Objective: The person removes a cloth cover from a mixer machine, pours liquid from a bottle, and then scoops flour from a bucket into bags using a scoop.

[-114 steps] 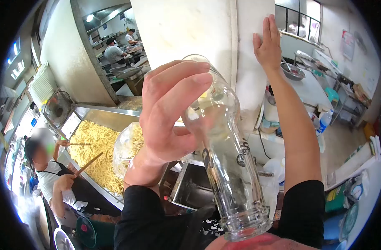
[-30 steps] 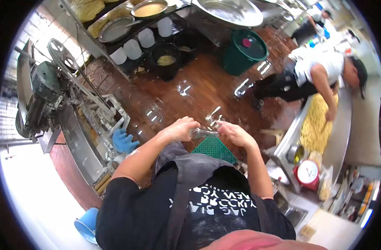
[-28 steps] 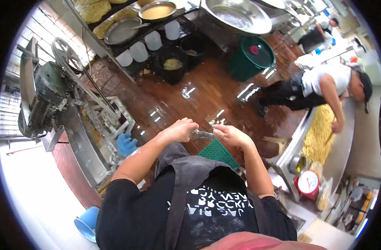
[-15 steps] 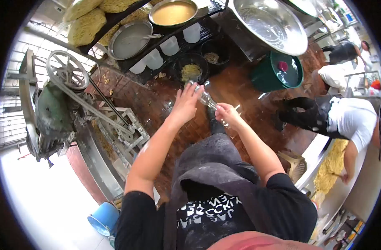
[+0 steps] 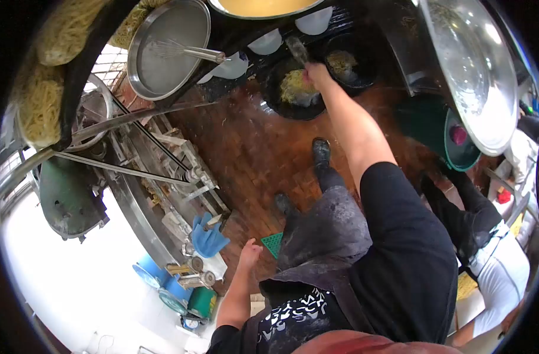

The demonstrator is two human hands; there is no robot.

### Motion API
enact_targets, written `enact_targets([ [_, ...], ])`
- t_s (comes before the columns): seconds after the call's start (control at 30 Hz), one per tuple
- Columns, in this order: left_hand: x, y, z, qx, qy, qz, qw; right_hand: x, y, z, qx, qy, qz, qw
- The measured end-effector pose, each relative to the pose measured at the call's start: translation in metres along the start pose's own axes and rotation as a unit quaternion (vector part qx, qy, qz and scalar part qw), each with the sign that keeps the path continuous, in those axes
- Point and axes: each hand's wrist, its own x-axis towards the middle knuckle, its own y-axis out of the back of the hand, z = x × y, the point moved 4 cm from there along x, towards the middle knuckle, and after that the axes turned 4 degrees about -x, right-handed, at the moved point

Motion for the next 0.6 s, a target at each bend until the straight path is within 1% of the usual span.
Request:
enact_targets([
  [0.03, -0.021, 0.000, 0.024, -0.051, 0.048, 0.022, 0.997, 0.020, -0.006, -0.005, 0.062, -0.016, -0.005, 0.998],
  [0.07, -0.034, -0.001, 0.041, -0.100, 0.095, 0.043, 0.989, 0.017, -0.013, -0.025, 0.032, -0.028, 0.016, 0.999],
  [0.17, -0.030, -0.012, 0.037, -0.063, 0.048, 0.044, 0.996, 0.016, -0.022, -0.053, 0.024, 0.003, 0.072, 0.997],
  [0.23, -0.020, -0.028, 0.022, -0.139, 0.048, 0.046, 0.988, 0.028, -0.017, -0.023, -0.085, 0.074, 0.071, 0.991],
  [0.27, -0.017, -0.034, 0.020, -0.177, 0.043, 0.046, 0.982, 0.021, -0.012, -0.013, -0.117, 0.063, 0.034, 0.990],
  [0.3, -0.017, -0.035, 0.034, -0.167, 0.029, 0.034, 0.985, 0.013, -0.008, -0.003, -0.149, 0.055, -0.003, 0.987],
  [0.33, -0.020, -0.030, 0.054, -0.157, 0.015, 0.024, 0.987, -0.018, -0.010, 0.009, -0.158, -0.004, -0.079, 0.984],
  [0.37, -0.024, -0.025, 0.068, -0.146, -0.001, 0.015, 0.989, -0.054, -0.009, 0.015, -0.277, 0.025, -0.024, 0.960],
  [0.4, -0.023, -0.022, 0.068, -0.149, -0.020, 0.025, 0.988, -0.086, 0.002, 0.033, -0.212, -0.050, -0.100, 0.971],
  [0.43, -0.018, -0.021, 0.063, -0.151, -0.040, 0.033, 0.987, -0.109, 0.013, 0.057, -0.230, -0.007, -0.167, 0.959],
  [0.47, -0.017, -0.017, 0.060, -0.152, -0.061, 0.041, 0.986, -0.131, 0.027, 0.093, -0.429, 0.238, -0.225, 0.842],
  [0.5, -0.021, -0.011, 0.062, -0.164, -0.069, 0.040, 0.983, -0.157, 0.045, 0.131, -0.563, 0.488, -0.148, 0.651],
  [0.53, -0.026, -0.002, 0.065, -0.176, -0.077, 0.037, 0.981, -0.211, 0.055, 0.125, -0.574, 0.218, -0.124, 0.780],
  [0.57, -0.029, 0.008, 0.067, -0.187, -0.087, 0.036, 0.978, -0.246, 0.080, 0.160, -0.638, 0.266, -0.108, 0.715],
  [0.6, -0.032, 0.018, 0.066, -0.202, -0.084, 0.034, 0.975, -0.278, 0.108, 0.195, -0.693, 0.132, -0.145, 0.694],
])
